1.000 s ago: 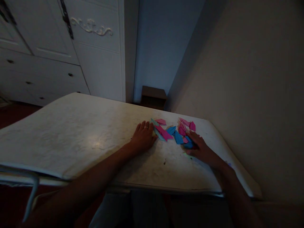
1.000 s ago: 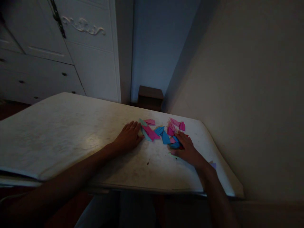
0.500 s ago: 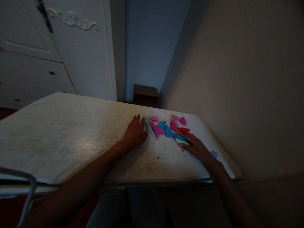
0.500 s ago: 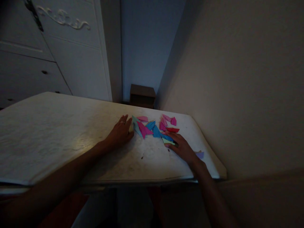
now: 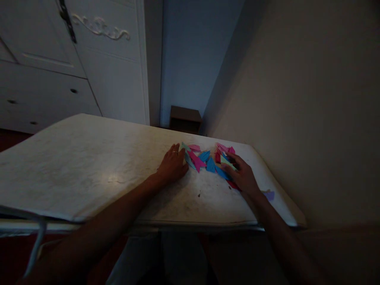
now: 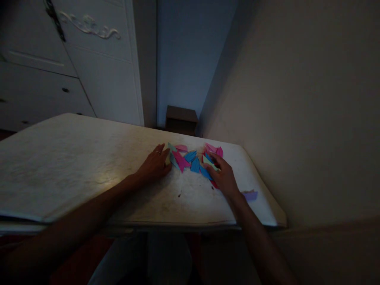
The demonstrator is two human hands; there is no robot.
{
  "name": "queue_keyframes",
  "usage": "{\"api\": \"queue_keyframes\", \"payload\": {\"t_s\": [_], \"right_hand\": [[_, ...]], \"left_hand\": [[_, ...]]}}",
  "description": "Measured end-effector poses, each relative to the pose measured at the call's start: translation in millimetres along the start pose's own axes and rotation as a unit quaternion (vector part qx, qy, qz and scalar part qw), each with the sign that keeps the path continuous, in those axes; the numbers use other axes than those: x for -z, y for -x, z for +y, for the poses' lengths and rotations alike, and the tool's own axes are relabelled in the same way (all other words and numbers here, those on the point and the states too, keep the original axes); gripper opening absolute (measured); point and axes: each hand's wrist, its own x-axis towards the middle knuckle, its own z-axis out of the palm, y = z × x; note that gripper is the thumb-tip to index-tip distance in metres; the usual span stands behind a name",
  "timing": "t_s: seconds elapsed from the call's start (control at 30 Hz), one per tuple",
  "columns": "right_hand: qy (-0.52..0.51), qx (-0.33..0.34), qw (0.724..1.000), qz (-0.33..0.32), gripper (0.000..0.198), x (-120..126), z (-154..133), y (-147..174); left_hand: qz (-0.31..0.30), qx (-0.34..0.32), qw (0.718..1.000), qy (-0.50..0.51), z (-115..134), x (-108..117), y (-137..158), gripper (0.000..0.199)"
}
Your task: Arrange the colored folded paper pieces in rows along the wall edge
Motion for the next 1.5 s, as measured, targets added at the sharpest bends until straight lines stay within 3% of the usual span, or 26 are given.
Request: {"api": "queue_keyframes", "payload": {"t_s": [0.13, 0.2, 0.3, 0.43, 0.57, 0.67, 0.9, 1.07, 1.23, 1.5], "right_hand": [[-0.091, -0.054, 0.994, 0.011, 0.048, -33, -3, -35], [-0.068, -0.074, 0.995, 0.006, 0.046, -46, -4, -49], [0.002, -0.05, 0.998, -0.024, 0.037, -53, -5, -60], [0.048, -0.015, 0.996, -0.071, 0.04, -48, -3, -61], [0.079, -0.003, 0.997, -0.018, 0.036, -44, 0, -58], [0.079, -0.011, 0.997, -0.016, 0.036, -45, -1, -58], [0.1, -0.019, 0.995, -0.007, 0.037, -48, -12, -60], [0.044, -0.083, 0.995, -0.046, 0.033, -51, -15, -61], [0.018, -0.063, 0.997, -0.043, 0.036, -47, -8, -56], [0.016, -0.046, 0.997, 0.054, 0.039, -28, 15, -54]], "left_hand": [[0.021, -0.013, 1.0, 0.004, -1, -3, -1, 0.059], [0.034, -0.021, 0.999, 0.012, -3, -7, -3, 0.059], [0.057, -0.035, 0.998, 0.021, -5, -9, -4, 0.06], [0.075, -0.065, 0.995, 0.022, -5, -7, -3, 0.06], [0.06, -0.127, 0.99, 0.004, 0, -5, -2, 0.058], [0.035, -0.163, 0.986, -0.001, 4, -7, -2, 0.056], [-0.011, -0.148, 0.988, 0.03, 8, -4, -2, 0.06], [0.002, -0.133, 0.99, 0.046, 5, -3, -4, 0.065], [0.003, -0.146, 0.989, 0.036, 0, -4, -6, 0.056], [0.001, -0.157, 0.987, 0.024, -4, 5, -3, 0.041]]}}
